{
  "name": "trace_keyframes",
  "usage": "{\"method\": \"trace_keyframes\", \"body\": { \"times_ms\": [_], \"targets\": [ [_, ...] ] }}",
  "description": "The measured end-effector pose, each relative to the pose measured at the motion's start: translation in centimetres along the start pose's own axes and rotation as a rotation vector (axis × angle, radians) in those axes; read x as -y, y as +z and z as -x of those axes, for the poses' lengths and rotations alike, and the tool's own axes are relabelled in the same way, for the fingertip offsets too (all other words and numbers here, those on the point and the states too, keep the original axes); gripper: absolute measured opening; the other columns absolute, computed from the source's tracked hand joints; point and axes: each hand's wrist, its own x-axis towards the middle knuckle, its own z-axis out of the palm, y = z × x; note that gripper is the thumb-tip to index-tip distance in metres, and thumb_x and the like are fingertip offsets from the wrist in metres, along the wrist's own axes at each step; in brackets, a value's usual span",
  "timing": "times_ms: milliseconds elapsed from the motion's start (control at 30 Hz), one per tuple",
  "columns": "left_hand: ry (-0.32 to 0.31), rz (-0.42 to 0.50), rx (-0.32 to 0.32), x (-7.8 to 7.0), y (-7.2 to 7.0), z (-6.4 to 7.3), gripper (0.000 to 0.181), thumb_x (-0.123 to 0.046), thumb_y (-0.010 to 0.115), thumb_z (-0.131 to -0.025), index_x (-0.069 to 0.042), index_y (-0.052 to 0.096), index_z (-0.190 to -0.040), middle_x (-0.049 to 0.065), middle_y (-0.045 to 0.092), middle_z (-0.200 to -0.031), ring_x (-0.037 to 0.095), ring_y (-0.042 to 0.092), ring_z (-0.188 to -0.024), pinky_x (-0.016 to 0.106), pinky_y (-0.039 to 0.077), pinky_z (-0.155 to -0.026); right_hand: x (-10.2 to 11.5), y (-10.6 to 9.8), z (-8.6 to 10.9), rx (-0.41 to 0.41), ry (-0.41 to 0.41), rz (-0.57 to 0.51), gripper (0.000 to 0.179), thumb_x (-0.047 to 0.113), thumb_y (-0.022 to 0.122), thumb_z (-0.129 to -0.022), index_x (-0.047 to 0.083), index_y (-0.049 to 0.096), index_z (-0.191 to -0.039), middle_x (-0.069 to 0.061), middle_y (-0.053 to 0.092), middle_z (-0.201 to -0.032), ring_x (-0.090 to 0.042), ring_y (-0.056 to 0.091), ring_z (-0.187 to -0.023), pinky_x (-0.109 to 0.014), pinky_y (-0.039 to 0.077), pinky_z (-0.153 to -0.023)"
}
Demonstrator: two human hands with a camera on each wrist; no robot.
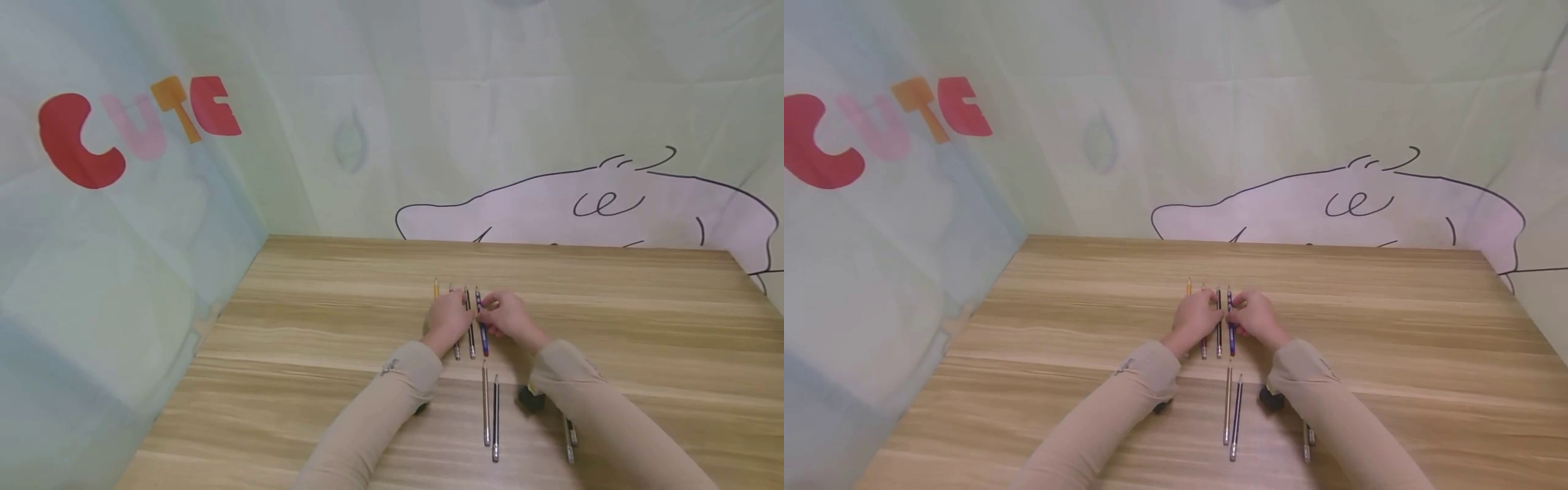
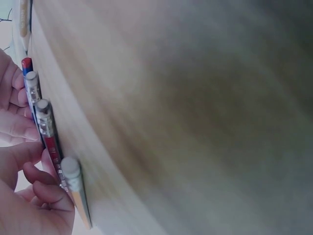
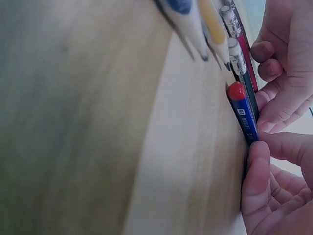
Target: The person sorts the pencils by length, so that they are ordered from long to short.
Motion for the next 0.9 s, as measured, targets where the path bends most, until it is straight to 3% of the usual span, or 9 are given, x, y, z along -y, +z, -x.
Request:
{"method": "trace_keyframes", "body": {
  "times_ms": [233,900],
  "targets": [
    [0.008,0.001,-0.005,-0.11,-0.04,0.01,0.027,-0.027,0.064,-0.078,-0.015,0.061,-0.102,0.001,0.064,-0.098,0.012,0.054,-0.069,0.021,0.041,-0.056,0.11,0.02,0.13,-0.003,-0.015,0.012,0.033,0.007,0.062,-0.078,-0.004,0.053,-0.108,-0.012,0.064,-0.073,-0.011,0.053,-0.05,-0.023,0.047,-0.046],
    [0.005,0.012,-0.007,-0.1,-0.04,0.19,0.022,-0.029,0.064,-0.078,-0.015,0.061,-0.094,0.0,0.063,-0.086,0.011,0.05,-0.061,0.02,0.037,-0.05,-0.02,0.04,0.34,-0.006,-0.016,-0.009,0.032,0.007,0.063,-0.078,-0.005,0.053,-0.106,-0.01,0.063,-0.07,-0.011,0.052,-0.049,-0.023,0.046,-0.045]
  ]
}}
